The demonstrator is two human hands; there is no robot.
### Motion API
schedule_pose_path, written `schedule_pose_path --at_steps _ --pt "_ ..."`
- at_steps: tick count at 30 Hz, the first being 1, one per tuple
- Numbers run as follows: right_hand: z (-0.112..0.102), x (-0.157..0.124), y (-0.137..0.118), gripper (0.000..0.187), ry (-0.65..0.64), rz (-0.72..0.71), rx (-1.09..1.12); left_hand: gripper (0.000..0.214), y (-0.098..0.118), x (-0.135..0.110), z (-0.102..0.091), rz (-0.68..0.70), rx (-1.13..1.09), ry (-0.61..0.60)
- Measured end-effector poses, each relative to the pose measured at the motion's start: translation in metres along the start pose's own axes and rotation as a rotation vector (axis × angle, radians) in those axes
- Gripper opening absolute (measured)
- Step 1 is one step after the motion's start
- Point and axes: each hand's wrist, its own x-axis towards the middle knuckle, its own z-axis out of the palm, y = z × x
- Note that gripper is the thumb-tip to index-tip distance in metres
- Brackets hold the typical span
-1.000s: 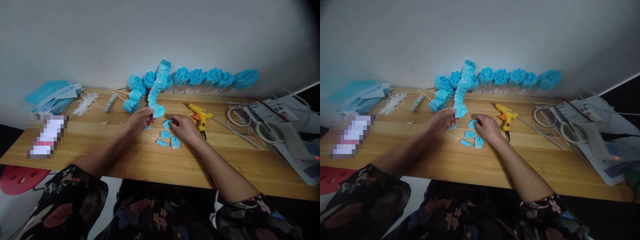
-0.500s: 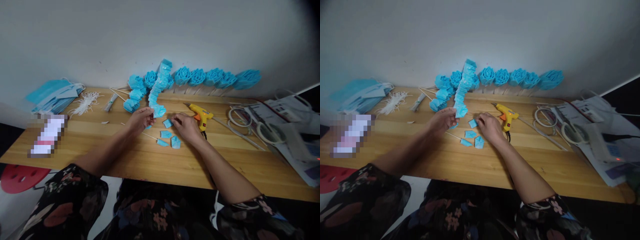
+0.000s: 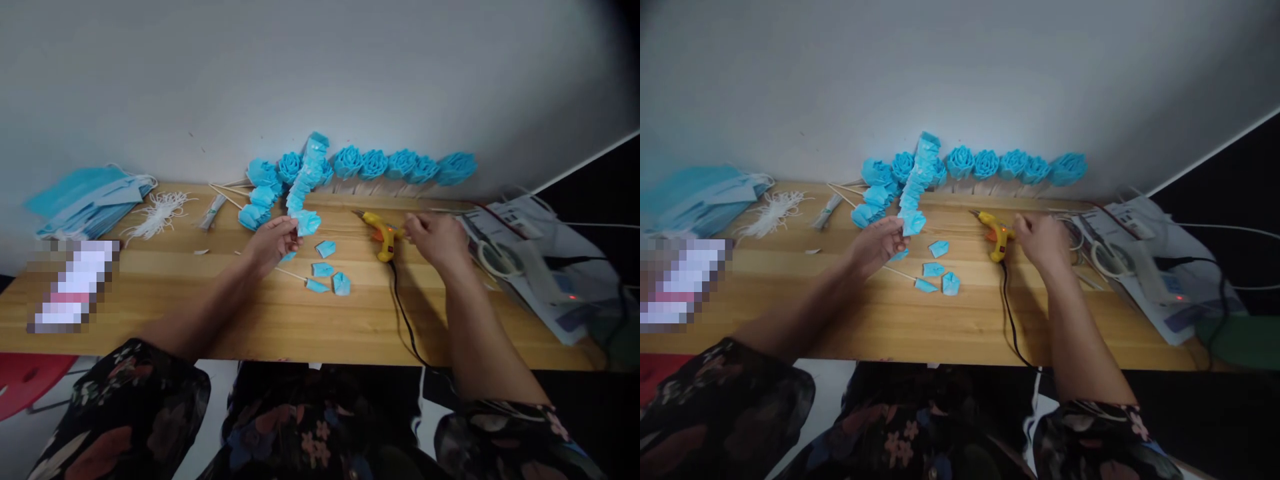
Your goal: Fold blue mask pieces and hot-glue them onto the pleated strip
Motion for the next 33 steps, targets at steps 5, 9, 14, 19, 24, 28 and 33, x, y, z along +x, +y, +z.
schedule_pose_path --at_steps 5,9,14,19,24,28,33 --pt "0.004 -0.023 -0.010 0.051 -0.207 0.154 -0.241 0.021 -0.001 0.000 0.000 0.008 0.000 0.001" --pt "0.021 -0.031 -0.028 0.052 -0.213 0.123 -0.281 0.021 -0.001 0.002 0.000 0.010 0.009 0.006" --pt "0.031 -0.031 -0.029 0.042 -0.177 0.151 -0.251 0.022 0.000 0.005 -0.003 0.029 0.011 0.011" --pt "0.037 -0.032 -0.011 0.037 -0.065 0.117 0.007 0.025 0.000 0.008 -0.004 0.026 0.018 0.035" --pt "0.047 -0.033 -0.007 0.046 0.006 0.110 0.622 0.026 0.000 0.009 -0.005 0.035 0.034 0.016" --pt "0.035 -0.039 -0.022 0.050 -0.035 0.161 1.084 0.029 0.000 0.009 -0.005 0.036 0.026 0.022" --pt "-0.001 -0.047 -0.049 0.041 -0.015 0.033 1.326 0.032 -0.002 0.010 -0.006 0.027 0.014 0.010"
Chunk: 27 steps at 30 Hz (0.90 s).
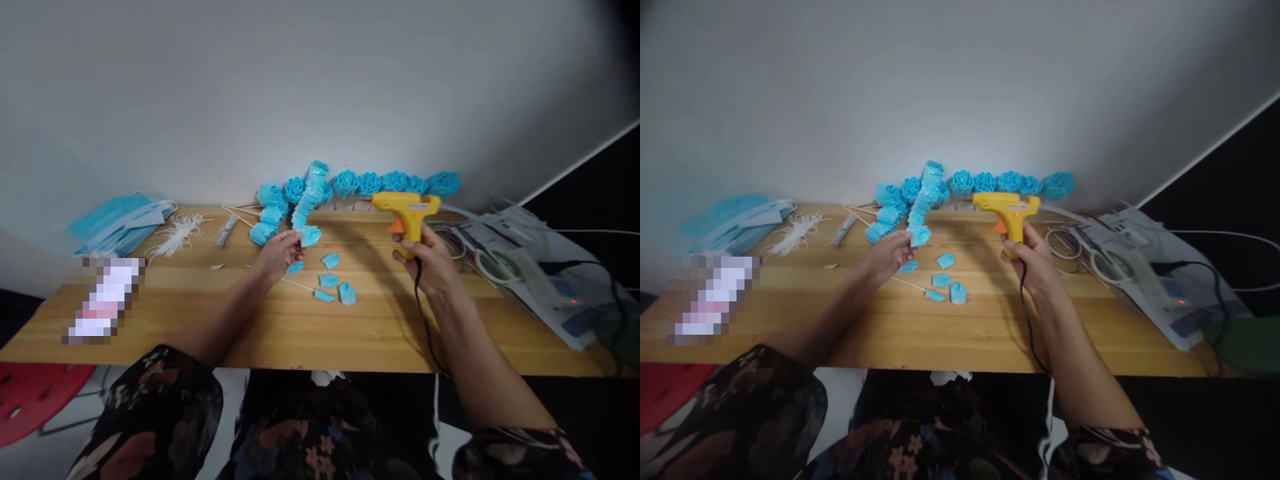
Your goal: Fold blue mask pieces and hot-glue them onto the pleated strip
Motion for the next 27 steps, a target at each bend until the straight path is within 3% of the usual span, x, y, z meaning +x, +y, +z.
schedule_pose_path --at_steps 5,8,14,20,22,27 --pt "0.011 0.007 -0.023 0.040 -0.207 0.008 0.096 0.031 -0.004 0.001 -0.001 0.008 0.035 -0.018" --pt "0.014 0.016 -0.023 0.042 -0.237 0.025 0.088 0.031 -0.005 0.002 -0.002 0.041 0.080 -0.021" --pt "0.013 0.025 -0.010 0.037 -0.326 0.052 0.054 0.026 -0.009 0.007 -0.004 0.093 0.108 -0.016" --pt "0.002 0.021 0.019 0.047 -0.489 0.211 0.004 0.025 -0.013 0.006 0.001 0.079 0.088 0.007" --pt "0.002 0.020 0.024 0.047 -0.462 0.215 0.007 0.025 -0.014 0.005 0.004 0.071 0.086 0.005" --pt "0.004 0.023 0.020 0.042 -0.254 0.124 0.038 0.028 -0.012 0.004 0.009 0.032 0.143 -0.039"
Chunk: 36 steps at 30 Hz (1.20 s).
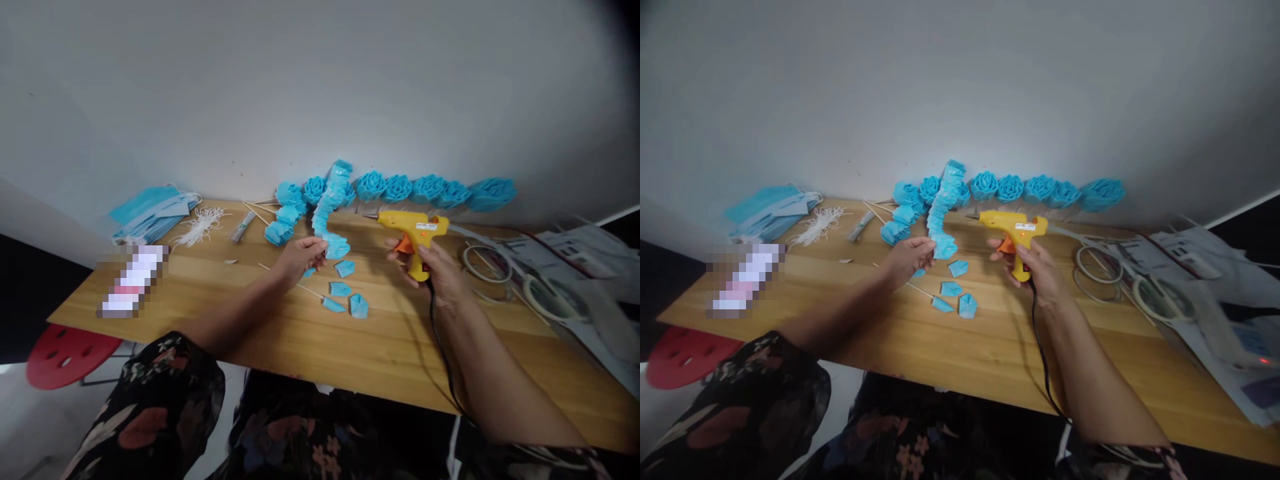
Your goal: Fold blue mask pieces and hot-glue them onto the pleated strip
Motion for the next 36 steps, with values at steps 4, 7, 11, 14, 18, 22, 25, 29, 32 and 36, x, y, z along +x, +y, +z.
schedule_pose_path --at_steps 4,7,11,14,18,22,25,29,32,36 --pt "-0.015 0.007 -0.007 0.030 0.153 -0.097 0.142 0.026 0.007 0.005 0.004 -0.061 0.009 -0.066" --pt "-0.030 0.014 -0.008 0.030 0.285 -0.203 0.260 0.023 0.011 0.011 0.010 -0.107 -0.057 -0.064" --pt "-0.035 0.019 -0.003 0.045 0.308 -0.204 0.332 0.020 0.008 0.016 0.014 -0.085 -0.115 -0.015" --pt "-0.025 0.016 0.002 0.048 0.231 -0.166 0.251 0.020 0.002 0.018 0.010 -0.052 -0.133 0.018" --pt "-0.008 0.004 0.008 0.051 0.068 -0.119 -0.026 0.027 -0.004 0.020 0.003 0.004 -0.118 -0.001" --pt "0.003 -0.008 0.010 0.051 -0.021 -0.175 -0.204 0.032 -0.004 0.021 0.001 0.077 -0.111 -0.003" --pt "0.006 -0.012 0.013 0.049 -0.052 -0.239 -0.288 0.027 -0.003 0.020 0.002 0.102 -0.124 0.048" --pt "0.006 -0.014 0.020 0.047 -0.101 -0.273 -0.424 0.021 -0.002 0.018 0.004 0.122 -0.160 0.092" --pt "0.007 -0.015 0.024 0.048 -0.116 -0.290 -0.524 0.019 -0.003 0.018 0.004 0.134 -0.168 0.086" --pt "0.012 -0.016 0.024 0.047 -0.111 -0.348 -0.580 0.020 -0.005 0.018 0.003 0.133 -0.162 0.065"
